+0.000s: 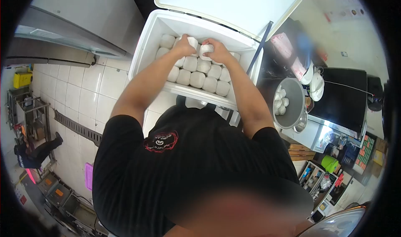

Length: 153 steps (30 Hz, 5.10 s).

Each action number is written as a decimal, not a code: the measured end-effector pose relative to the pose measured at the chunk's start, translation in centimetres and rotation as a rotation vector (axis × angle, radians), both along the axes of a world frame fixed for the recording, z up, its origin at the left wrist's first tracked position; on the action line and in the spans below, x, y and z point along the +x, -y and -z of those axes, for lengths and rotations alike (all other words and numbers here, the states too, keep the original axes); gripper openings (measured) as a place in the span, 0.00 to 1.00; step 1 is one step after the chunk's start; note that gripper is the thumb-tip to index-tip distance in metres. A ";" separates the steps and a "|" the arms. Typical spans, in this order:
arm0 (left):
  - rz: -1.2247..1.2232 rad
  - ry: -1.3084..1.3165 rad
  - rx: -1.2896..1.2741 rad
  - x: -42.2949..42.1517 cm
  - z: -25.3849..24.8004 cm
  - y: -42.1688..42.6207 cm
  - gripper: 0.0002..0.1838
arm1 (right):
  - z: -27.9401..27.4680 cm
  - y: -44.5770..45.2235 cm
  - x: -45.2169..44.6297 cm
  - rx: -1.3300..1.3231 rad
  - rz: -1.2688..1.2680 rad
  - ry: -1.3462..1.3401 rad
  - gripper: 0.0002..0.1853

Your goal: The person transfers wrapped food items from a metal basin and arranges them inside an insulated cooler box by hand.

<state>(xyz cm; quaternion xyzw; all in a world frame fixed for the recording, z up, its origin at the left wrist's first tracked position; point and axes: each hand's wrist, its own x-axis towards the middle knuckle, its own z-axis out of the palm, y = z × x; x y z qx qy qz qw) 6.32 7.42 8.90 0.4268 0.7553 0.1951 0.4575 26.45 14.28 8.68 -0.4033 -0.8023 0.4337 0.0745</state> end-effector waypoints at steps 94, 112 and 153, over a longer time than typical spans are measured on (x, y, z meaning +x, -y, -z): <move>-0.409 -0.525 0.700 9.7 -5.7 14.8 0.13 | -15.2 5.0 23.4 -0.961 0.264 -0.909 0.49; -0.662 -0.530 1.170 0.5 -6.5 34.3 0.05 | 3.8 10.0 -16.6 0.784 0.062 0.422 0.45; 0.881 -1.057 -0.599 -3.8 3.9 -2.0 0.21 | -5.8 26.1 48.1 0.077 1.642 -0.243 0.15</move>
